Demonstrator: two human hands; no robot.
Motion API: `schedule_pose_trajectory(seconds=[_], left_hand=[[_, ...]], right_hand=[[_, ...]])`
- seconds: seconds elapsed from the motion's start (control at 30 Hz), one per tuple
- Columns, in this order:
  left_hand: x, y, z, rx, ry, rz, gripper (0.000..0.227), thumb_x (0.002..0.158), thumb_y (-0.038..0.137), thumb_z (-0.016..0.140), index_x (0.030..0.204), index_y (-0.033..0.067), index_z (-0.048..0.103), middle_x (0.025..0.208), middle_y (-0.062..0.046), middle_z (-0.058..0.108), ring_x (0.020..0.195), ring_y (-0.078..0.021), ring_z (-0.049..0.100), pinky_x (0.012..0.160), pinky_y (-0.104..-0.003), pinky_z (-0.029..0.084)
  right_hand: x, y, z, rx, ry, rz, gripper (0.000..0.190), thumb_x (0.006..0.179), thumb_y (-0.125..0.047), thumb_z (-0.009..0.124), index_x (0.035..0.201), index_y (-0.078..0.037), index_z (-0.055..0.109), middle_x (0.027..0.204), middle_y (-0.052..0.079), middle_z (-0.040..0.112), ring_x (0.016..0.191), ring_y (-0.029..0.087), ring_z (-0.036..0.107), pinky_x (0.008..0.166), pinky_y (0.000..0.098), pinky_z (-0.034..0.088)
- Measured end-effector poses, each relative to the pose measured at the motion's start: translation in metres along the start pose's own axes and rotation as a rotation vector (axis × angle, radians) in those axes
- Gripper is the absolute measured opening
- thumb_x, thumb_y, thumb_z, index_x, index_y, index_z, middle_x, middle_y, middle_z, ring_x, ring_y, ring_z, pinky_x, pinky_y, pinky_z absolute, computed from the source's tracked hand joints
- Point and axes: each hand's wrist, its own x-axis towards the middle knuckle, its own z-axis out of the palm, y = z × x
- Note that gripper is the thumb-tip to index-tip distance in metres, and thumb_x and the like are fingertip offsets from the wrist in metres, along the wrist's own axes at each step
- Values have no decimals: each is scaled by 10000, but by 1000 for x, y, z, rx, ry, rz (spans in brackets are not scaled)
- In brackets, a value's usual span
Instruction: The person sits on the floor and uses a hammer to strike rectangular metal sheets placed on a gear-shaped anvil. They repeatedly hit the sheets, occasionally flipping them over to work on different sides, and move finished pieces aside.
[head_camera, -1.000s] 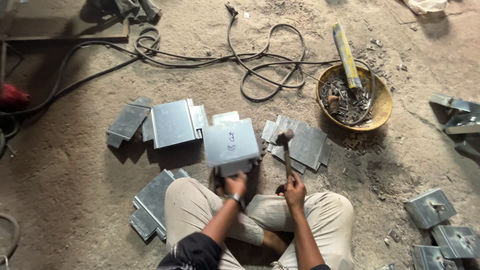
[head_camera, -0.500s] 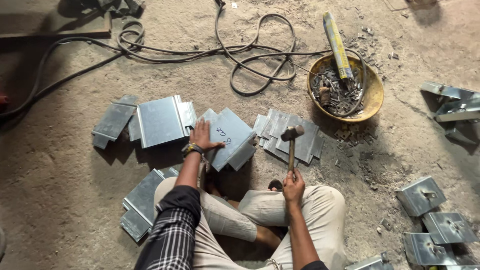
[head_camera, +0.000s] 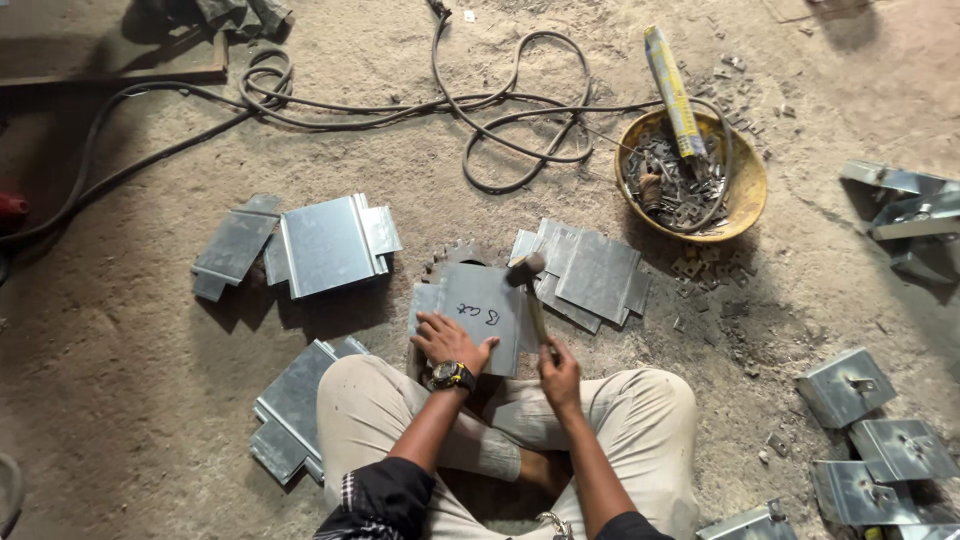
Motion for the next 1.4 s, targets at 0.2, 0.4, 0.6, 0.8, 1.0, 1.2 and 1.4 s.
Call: schedule_pose_trajectory(seconds=[0.2, 0.4, 0.6, 0.8, 1.0, 1.2, 1.4], left_hand=[[25, -17, -1, -136, 55, -53, 1127, 717, 829, 682, 1393, -55, 500, 1441, -231, 474, 1391, -376, 435, 1201, -611, 298], [105, -53, 36, -613, 132, -58, 1309, 403, 690, 881, 1425, -22, 477, 1265, -280, 618, 1153, -435, 638, 976, -521, 546], [135, -82, 80, -846, 226, -142, 1139, 457, 556, 989, 1318, -40, 542, 1205, -293, 662, 1102, -425, 665, 951, -458, 532], [123, -91, 108, -866, 182, -289, 970, 537, 583, 943, 1192, -57, 620, 1210, -291, 692, 1138, -433, 674, 997, -463, 536], [113, -93, 119, -850, 232, -320, 1011, 545, 560, 965, 1215, -80, 560, 1195, -327, 660, 1104, -462, 661, 958, -480, 531], [120, -81, 114, -790, 221, -286, 950, 572, 558, 937, 1196, -61, 577, 1179, -317, 680, 1096, -463, 669, 962, -487, 540], [125, -72, 104, -810, 340, -258, 909, 576, 562, 931, 1152, -53, 591, 1143, -305, 685, 1060, -470, 666, 928, -502, 538]], right_hand=[[-13, 21, 21, -191, 42, -32, 343, 968, -180, 653, 1282, -46, 683, 675, 52, 657, 562, 114, 557, 512, 304, 443], [-9, 28, 22, -194, 25, -9, 382, 959, -184, 653, 1308, -28, 665, 683, 75, 648, 579, 120, 546, 535, 309, 451], [-3, 17, 15, -88, 13, -45, 374, 967, -185, 648, 1295, -6, 657, 703, 25, 643, 561, 93, 530, 497, 279, 444], [-12, -48, 0, 123, 10, -214, 351, 1031, -184, 570, 1357, -59, 605, 672, -20, 550, 521, 52, 483, 435, 223, 396], [-19, -91, -13, 367, 73, -395, 365, 1044, -102, 569, 1408, -88, 561, 707, -27, 564, 547, 45, 456, 471, 209, 365], [11, -72, 19, -77, 15, -274, 355, 1021, -93, 540, 1372, -126, 588, 711, -24, 600, 498, 75, 458, 434, 238, 379], [1, -79, 16, -153, -9, -215, 329, 1049, -131, 569, 1366, -60, 625, 676, -13, 601, 535, 39, 516, 455, 232, 399]])
